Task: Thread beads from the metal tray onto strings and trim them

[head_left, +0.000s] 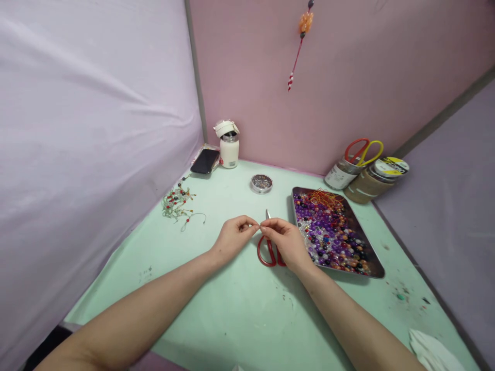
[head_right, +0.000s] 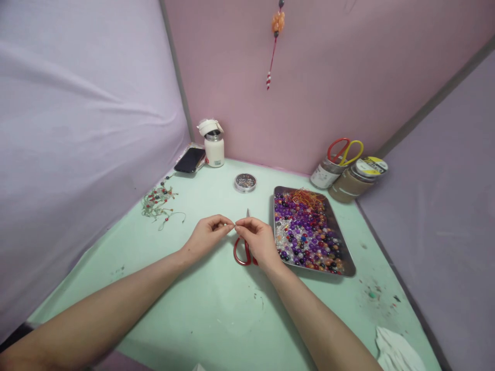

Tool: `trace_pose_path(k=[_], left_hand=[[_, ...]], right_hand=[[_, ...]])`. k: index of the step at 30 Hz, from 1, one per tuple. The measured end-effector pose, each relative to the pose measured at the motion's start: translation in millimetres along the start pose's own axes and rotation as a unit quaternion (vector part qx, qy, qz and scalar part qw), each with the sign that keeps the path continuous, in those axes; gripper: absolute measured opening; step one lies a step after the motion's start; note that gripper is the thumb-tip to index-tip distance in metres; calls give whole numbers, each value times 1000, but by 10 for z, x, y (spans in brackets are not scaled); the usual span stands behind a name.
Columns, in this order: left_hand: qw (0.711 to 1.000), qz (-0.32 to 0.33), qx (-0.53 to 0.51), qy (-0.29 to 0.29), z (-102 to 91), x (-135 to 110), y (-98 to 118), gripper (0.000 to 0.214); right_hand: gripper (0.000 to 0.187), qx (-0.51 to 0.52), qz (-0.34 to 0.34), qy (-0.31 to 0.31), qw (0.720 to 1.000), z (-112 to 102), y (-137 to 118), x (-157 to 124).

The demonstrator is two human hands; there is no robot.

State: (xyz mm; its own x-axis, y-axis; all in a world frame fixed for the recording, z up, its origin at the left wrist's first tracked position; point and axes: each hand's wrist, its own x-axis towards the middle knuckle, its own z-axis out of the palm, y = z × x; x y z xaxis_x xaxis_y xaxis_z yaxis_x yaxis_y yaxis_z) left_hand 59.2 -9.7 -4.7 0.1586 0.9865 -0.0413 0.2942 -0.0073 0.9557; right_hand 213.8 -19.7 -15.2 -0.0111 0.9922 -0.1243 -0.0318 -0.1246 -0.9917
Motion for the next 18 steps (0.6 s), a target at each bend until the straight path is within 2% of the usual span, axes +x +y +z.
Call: trace_pose_path(k=[5, 10, 13, 18], left_hand=[[995, -46, -84, -38, 5, 24, 10, 23], [975, -80, -193, -72, 9, 51, -39, 34], [966, -78, -235, -76, 12, 55, -74, 42], [974, -54, -202, -89, -6, 44, -68, 40]], right_hand=[[17, -144, -101, 21, 984, -32, -20, -14], [17, -323, -271, 32, 906, -92, -85, -44], [18, -372, -290, 30, 881, -115, -130, -67], [16, -397, -253, 26, 882, -142, -163, -66]])
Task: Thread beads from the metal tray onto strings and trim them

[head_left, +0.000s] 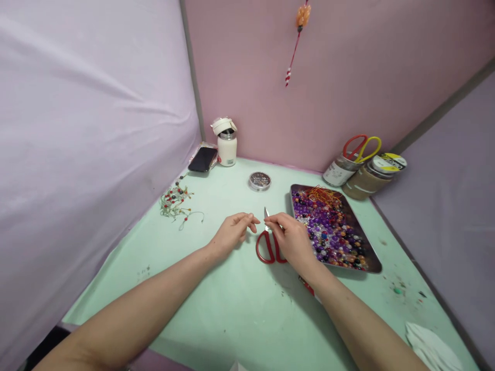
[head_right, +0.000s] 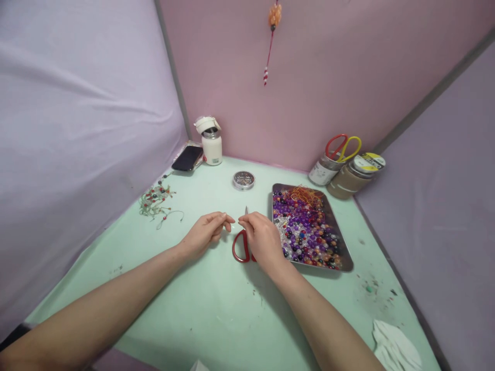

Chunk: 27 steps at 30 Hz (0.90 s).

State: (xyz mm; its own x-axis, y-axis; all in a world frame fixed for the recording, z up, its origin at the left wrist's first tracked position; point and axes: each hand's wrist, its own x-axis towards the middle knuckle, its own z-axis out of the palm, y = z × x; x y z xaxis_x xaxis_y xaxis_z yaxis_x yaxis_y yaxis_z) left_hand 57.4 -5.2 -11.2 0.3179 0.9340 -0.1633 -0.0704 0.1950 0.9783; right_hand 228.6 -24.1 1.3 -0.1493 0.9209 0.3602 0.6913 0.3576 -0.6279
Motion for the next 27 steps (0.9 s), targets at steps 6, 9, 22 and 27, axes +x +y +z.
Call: trace_pose_path(k=[6, 9, 22, 27], left_hand=[[991, 11, 129, 29, 6, -13, 78, 29], [988, -4, 148, 35, 3, 2, 75, 31], [973, -31, 218, 68, 47, 28, 90, 30], [972, -34, 222, 72, 54, 29, 95, 32]], right_hand=[[18, -21, 34, -81, 996, -104, -30, 56], [17, -35, 43, -85, 995, -312, -6, 129], [16, -143, 99, -183, 968, -933, 702, 248], [21, -156, 85, -210, 961, -823, 777, 255]])
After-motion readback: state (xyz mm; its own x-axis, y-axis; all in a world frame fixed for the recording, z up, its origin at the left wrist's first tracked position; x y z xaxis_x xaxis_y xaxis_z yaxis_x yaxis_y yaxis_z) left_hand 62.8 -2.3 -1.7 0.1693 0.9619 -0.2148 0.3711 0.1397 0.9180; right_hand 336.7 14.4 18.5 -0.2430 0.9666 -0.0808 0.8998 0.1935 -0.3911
